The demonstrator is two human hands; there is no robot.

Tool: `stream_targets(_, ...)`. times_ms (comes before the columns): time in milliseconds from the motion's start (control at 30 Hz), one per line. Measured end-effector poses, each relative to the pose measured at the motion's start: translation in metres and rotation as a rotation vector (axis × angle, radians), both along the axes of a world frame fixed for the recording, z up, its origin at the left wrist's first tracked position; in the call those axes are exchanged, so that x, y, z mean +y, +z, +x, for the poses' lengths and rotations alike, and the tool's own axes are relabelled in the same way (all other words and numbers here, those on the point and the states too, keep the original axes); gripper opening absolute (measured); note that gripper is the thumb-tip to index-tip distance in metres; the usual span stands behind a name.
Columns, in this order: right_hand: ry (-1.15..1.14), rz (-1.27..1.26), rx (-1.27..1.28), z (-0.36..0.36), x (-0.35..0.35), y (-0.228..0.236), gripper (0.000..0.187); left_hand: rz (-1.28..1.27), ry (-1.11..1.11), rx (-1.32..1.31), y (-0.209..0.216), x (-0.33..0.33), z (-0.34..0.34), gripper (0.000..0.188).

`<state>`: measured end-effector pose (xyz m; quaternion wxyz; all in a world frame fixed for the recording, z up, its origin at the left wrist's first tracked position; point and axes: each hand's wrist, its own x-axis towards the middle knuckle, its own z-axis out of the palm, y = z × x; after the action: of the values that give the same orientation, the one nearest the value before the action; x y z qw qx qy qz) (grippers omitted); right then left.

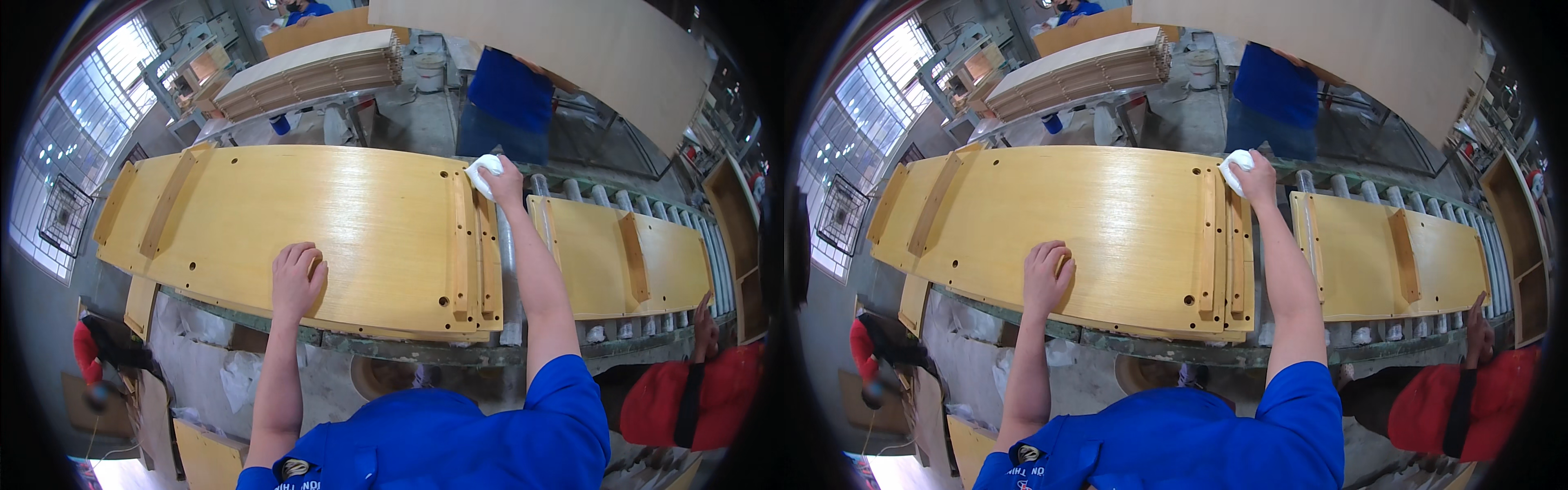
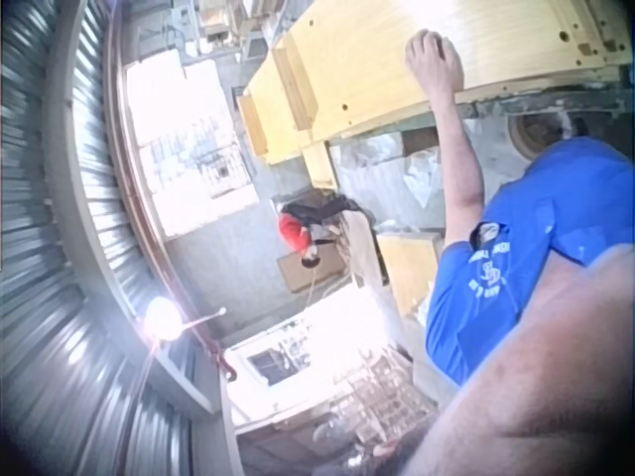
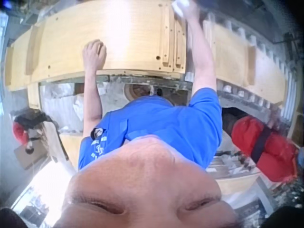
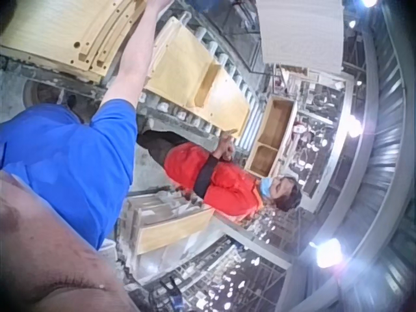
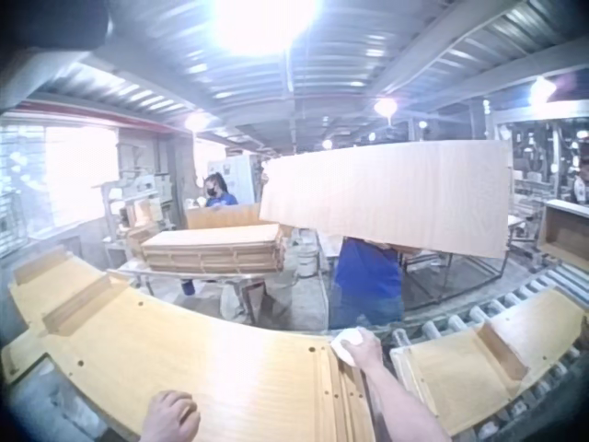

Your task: The person wipes the surface of large yellow wooden panels with a white cloth. They move along a roller conveyor, handling multiple panels one at a time, wiping edges and faces, then placing them back on the conveyor or stacking them.

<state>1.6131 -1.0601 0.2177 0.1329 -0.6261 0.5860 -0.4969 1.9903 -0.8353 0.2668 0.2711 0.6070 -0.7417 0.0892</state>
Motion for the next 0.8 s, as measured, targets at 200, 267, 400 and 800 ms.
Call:
stream_targets(200, 0.046, 0.037, -0.017, 0.006, 0.030, 0.003, 0.046, -0.008, -0.016, 0.022, 0.000, 0.002, 0.004, 0.013)
stream_targets(267, 0.035, 0.027, -0.011, 0.002, 0.044, 0.001, 0.046, -0.016, -0.026, 0.029, -0.001, 0.001, 0.003, 0.013)
stream_targets(400, 0.128, 0.116, -0.055, -0.004, 0.071, 0.000, 0.050, -0.018, -0.032, 0.038, -0.002, 0.002, 0.005, 0.013)
stream_targets(800, 0.183, 0.184, -0.092, -0.011, 0.140, 0.002, 0.052, -0.020, -0.046, 0.036, -0.005, 0.005, 0.007, 0.014)
